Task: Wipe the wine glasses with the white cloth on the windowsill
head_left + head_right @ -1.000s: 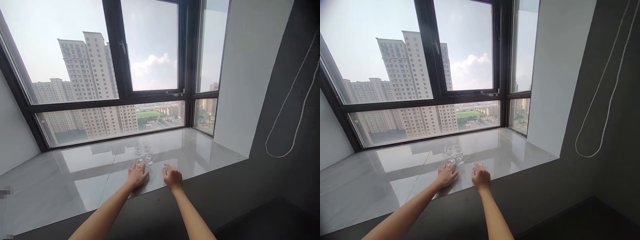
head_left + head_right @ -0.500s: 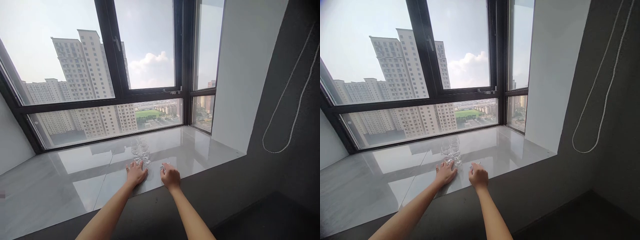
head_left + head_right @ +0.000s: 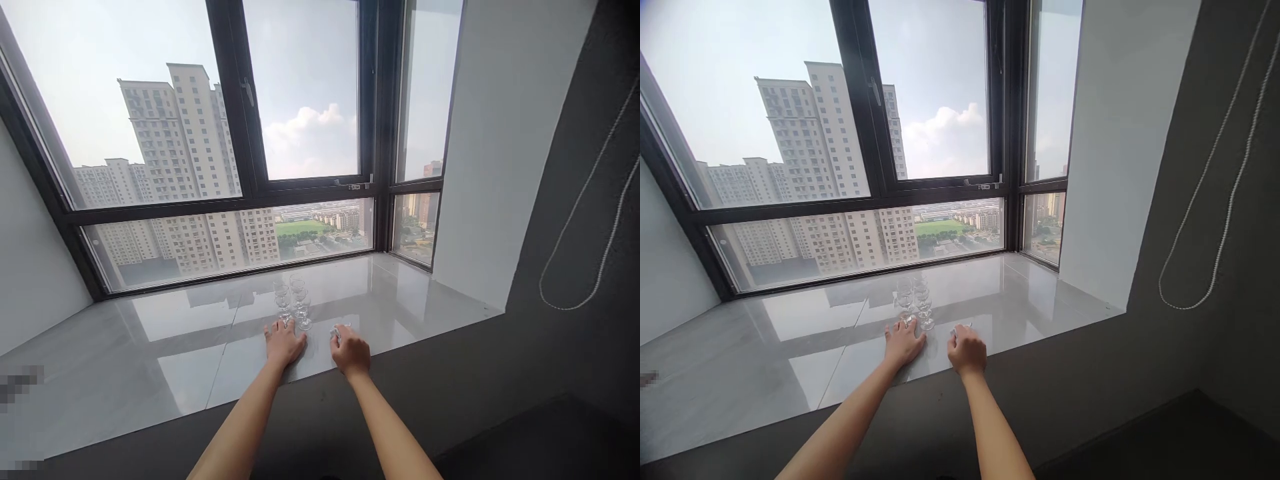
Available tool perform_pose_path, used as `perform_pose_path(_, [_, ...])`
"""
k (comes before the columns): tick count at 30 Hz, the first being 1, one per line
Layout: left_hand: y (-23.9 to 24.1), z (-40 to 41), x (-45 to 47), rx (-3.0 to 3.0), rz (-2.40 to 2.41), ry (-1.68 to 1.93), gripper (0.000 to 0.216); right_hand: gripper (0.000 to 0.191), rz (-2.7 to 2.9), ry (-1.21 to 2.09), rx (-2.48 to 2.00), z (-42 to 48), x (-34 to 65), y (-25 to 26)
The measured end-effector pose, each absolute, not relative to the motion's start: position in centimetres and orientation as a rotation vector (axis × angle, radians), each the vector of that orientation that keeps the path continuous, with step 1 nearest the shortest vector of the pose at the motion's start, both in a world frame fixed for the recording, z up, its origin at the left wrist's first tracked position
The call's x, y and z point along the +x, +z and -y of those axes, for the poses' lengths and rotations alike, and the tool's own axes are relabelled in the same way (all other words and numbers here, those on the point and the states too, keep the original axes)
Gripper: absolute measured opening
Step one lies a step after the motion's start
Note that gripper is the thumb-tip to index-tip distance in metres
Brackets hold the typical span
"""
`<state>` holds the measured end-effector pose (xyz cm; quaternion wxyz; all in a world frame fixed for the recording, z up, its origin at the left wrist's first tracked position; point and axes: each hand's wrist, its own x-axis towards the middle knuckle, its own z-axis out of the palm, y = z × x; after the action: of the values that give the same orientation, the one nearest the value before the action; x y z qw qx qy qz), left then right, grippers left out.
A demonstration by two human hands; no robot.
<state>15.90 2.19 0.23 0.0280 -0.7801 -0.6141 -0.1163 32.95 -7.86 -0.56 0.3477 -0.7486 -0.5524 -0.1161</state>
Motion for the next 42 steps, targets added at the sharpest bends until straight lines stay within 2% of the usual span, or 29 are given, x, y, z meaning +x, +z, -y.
perform_pose_path(7, [0.22,-2.15,15.80,-2.407,1.889,-0.397,0.069,0.011,1.430,-0.355,-1.945,7.74,32.84,-0.74])
perform_pose_path(42, [0.71,-1.64,15.81,-2.450,1.933,-0.429,0.070,0.016,1.436,-0.352,-1.979,8.06,32.77,-0.67])
